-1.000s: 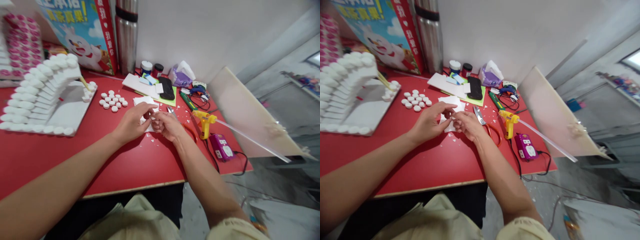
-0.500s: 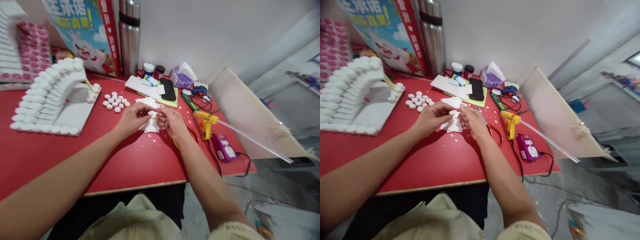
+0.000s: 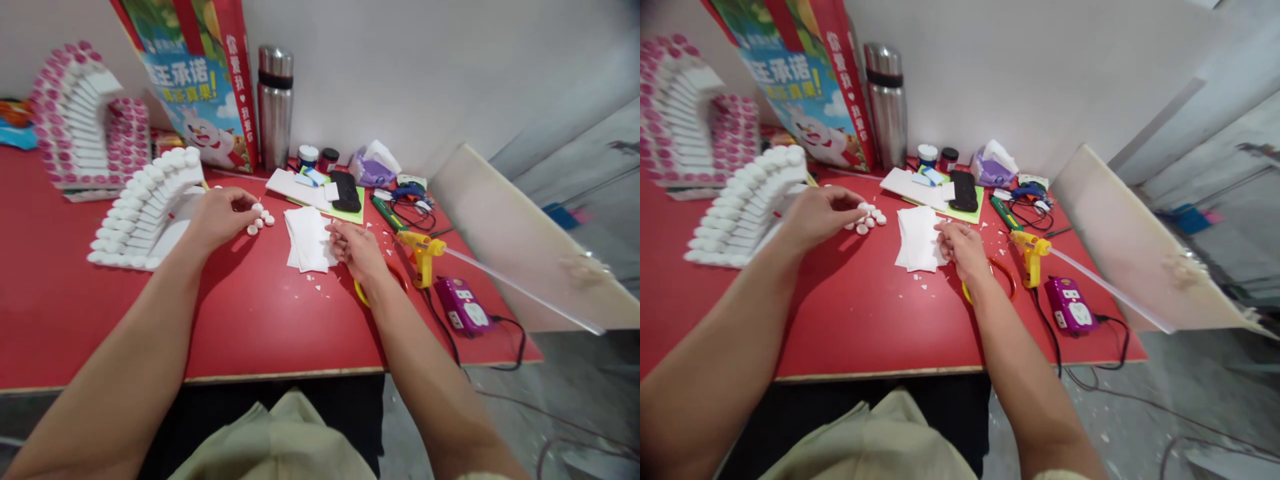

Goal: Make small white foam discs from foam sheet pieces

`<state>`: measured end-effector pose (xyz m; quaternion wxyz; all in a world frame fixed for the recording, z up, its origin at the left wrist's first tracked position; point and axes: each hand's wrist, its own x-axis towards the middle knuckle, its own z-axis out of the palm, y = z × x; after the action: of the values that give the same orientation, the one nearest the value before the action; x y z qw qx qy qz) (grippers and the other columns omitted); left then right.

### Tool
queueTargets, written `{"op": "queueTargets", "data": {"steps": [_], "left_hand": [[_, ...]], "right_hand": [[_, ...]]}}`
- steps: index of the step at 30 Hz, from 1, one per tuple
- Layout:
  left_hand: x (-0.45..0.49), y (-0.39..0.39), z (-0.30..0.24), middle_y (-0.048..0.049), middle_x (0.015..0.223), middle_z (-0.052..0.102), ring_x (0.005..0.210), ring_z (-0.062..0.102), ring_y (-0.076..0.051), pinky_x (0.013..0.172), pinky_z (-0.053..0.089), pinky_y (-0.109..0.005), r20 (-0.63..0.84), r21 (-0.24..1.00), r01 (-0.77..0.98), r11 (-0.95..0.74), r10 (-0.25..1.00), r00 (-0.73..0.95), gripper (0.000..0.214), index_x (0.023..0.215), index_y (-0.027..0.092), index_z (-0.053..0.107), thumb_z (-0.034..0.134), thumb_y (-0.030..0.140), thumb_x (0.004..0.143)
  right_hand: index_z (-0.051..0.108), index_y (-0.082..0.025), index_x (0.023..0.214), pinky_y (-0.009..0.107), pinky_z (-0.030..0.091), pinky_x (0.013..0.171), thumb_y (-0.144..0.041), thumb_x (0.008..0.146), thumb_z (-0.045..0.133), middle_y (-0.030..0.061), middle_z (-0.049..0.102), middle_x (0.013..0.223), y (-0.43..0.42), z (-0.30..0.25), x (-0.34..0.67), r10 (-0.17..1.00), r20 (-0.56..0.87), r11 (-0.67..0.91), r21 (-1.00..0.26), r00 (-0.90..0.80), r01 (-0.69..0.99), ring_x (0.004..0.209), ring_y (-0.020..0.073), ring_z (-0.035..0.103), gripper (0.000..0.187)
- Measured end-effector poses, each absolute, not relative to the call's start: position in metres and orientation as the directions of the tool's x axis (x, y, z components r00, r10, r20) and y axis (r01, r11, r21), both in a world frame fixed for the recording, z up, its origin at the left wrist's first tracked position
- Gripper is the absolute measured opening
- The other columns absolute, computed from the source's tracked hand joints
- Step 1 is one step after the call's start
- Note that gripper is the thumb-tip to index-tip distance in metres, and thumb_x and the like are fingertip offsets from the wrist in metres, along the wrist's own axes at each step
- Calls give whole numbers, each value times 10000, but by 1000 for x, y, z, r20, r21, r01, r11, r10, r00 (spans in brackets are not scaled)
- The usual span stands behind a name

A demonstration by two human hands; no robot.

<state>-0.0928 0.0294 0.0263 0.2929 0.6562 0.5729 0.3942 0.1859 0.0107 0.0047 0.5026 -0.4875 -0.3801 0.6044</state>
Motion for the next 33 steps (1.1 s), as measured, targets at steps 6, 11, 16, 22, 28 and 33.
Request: {"op": "queueTargets", "data": {"steps": [6, 11, 16, 22, 28, 33], "left_hand": [[-113, 28, 34, -141, 936, 765, 872, 688, -331, 753, 468, -436, 235, 328, 908, -260, 954, 188, 116, 853, 196, 774, 714, 273, 789], [-112, 8, 28, -181, 1021, 739, 977, 678, -329, 861, 510, -434, 210, 222, 915, -336, 933, 292, 267, 983, 110, 775, 587, 256, 863], [-110, 4, 8, -158, 1021, 723, 999, 673, -324, 916, 523, -435, 178, 226, 929, -293, 950, 257, 271, 941, 149, 766, 541, 288, 883], [-110, 4, 5, -146, 1047, 720, 958, 665, -317, 874, 521, -428, 217, 395, 895, -208, 968, 129, 271, 1023, 168, 727, 610, 314, 828], [-115, -4, 7, -77, 840, 723, 776, 643, -269, 718, 461, -372, 163, 561, 814, -153, 984, 73, 159, 778, 229, 647, 691, 380, 754], [-114, -4, 5, -79, 828, 739, 775, 660, -274, 744, 483, -384, 184, 579, 795, -181, 979, 89, 93, 719, 236, 677, 672, 328, 726]], "right_hand": [[738, -131, 827, 220, 237, 410, -412, 682, 862, -29, 605, 632, 12, 2, 187, 978, -206, -207, -953, -25, -221, 435, 42, 418, 340], [746, -141, 814, 227, 234, 406, -402, 670, 853, -27, 606, 645, 11, 2, 185, 982, -186, -187, -962, -26, -197, 437, 48, 424, 317], [748, -140, 813, 224, 223, 399, -407, 642, 850, -33, 608, 638, 11, 1, 185, 981, -192, -192, -964, -19, -183, 423, 45, 423, 333], [740, -140, 802, 221, 228, 400, -391, 651, 840, -34, 610, 628, 12, 1, 185, 982, -190, -189, -966, -13, -179, 418, 42, 421, 309], [743, -140, 813, 221, 226, 402, -376, 665, 816, -33, 616, 636, 11, 2, 185, 984, -178, -179, -969, -21, -170, 420, 41, 424, 289], [740, -146, 811, 218, 227, 404, -376, 661, 829, -31, 617, 639, 11, 1, 185, 983, -181, -182, -969, -26, -168, 434, 44, 433, 289]]}}
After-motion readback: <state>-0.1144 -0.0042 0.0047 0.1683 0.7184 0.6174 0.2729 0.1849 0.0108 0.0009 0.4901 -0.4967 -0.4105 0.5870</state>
